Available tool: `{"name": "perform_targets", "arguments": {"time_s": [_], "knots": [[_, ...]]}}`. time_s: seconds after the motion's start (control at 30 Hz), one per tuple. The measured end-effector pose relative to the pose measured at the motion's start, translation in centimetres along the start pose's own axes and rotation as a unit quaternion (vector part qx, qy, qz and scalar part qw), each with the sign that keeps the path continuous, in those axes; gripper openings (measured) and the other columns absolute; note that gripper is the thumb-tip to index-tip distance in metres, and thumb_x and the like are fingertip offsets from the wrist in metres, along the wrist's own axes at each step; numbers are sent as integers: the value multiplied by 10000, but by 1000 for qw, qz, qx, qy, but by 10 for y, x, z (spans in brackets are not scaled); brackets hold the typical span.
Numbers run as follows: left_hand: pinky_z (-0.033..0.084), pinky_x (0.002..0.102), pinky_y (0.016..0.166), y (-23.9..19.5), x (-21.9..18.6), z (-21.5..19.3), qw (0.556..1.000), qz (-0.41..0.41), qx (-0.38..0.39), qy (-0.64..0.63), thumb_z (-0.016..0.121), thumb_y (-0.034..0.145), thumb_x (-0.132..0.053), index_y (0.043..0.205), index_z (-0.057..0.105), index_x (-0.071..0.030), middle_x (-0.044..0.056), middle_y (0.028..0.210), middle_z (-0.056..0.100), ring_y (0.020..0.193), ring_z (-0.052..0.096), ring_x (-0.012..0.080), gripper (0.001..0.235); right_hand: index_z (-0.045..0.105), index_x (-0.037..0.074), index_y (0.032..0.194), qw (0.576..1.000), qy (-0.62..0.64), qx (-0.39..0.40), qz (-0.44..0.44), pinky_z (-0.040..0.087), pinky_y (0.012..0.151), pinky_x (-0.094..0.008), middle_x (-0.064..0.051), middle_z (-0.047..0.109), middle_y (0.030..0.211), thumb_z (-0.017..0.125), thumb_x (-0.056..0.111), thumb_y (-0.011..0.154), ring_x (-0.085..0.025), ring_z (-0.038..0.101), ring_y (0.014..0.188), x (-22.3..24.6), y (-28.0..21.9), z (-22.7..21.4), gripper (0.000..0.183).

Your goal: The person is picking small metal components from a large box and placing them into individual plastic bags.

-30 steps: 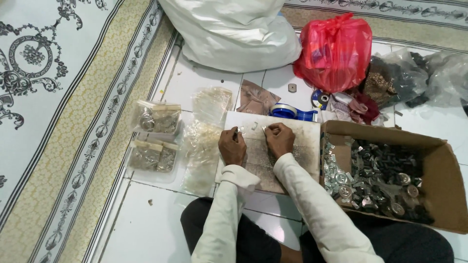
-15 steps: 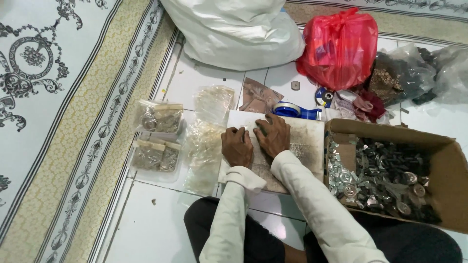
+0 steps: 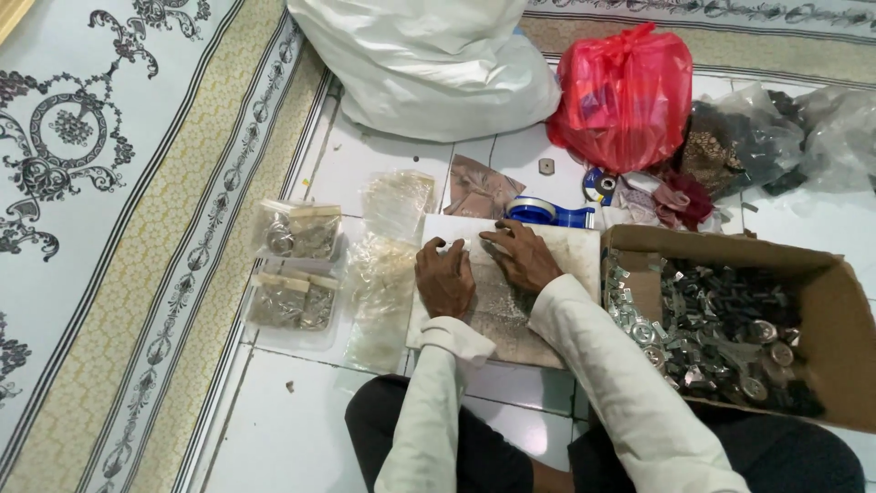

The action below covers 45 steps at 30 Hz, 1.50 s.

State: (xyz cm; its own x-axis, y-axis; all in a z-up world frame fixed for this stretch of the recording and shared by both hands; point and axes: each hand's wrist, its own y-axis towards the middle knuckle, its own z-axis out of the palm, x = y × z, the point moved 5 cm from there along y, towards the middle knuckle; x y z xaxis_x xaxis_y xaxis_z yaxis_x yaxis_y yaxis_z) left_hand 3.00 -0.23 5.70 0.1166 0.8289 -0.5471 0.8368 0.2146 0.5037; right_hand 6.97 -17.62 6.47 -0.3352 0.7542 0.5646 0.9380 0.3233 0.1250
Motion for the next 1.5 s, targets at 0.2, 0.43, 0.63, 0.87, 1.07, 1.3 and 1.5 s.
{"name": "perform_targets", "arguments": {"time_s": [0.2,0.43,0.63,0.87,1.07,1.3,1.5], "knots": [[503,438,834,-4,9,13,999,26,-6,19,754,837,-262,1099,721,-268,40,1152,584,1092,599,309,264,650,312,1290,997,-56,42,-12,502,951,-564,-47,523,1387,690,267,949,-394,592,1219,-6,6,10,347],[478,387,857,-4,14,12,1000,-4,-15,15,678,886,-234,1066,738,-265,12,1134,599,1107,594,263,192,622,341,1285,998,-57,13,7,493,931,-545,-19,481,1403,731,316,918,-362,566,1237,-5,14,23,383],[440,385,908,-6,21,17,999,-17,-42,21,663,908,-227,1073,754,-253,-7,1081,641,1109,606,234,190,585,295,1380,998,-50,16,21,483,966,-559,-67,492,1425,721,368,933,-357,566,1239,1,10,14,473],[433,410,934,-11,27,28,999,-16,-14,44,690,874,-246,1022,769,-231,-23,1047,690,1102,626,223,168,663,220,1278,1000,-8,-7,28,510,965,-566,-76,555,1308,721,307,938,-399,601,1213,-33,-5,26,355],[456,415,899,-3,18,13,999,-3,-10,35,707,881,-232,1022,775,-206,-10,1038,704,1060,650,234,159,695,276,1251,998,-23,-30,45,517,953,-558,-56,581,1239,743,321,913,-379,622,1153,-19,8,25,345],[506,418,809,-7,33,21,993,81,-86,25,774,849,-204,1035,780,-197,30,1049,686,968,667,273,186,674,176,1285,985,97,-144,11,589,827,-529,-116,630,1165,678,183,986,-382,700,1017,-17,-41,-37,299],[519,368,847,-32,-44,20,965,231,-99,-69,702,827,-44,1136,716,-145,124,1121,611,996,641,321,325,716,29,1218,974,112,-152,123,593,823,-546,-228,733,1048,675,49,942,-454,710,992,-108,-143,-140,280]]}}
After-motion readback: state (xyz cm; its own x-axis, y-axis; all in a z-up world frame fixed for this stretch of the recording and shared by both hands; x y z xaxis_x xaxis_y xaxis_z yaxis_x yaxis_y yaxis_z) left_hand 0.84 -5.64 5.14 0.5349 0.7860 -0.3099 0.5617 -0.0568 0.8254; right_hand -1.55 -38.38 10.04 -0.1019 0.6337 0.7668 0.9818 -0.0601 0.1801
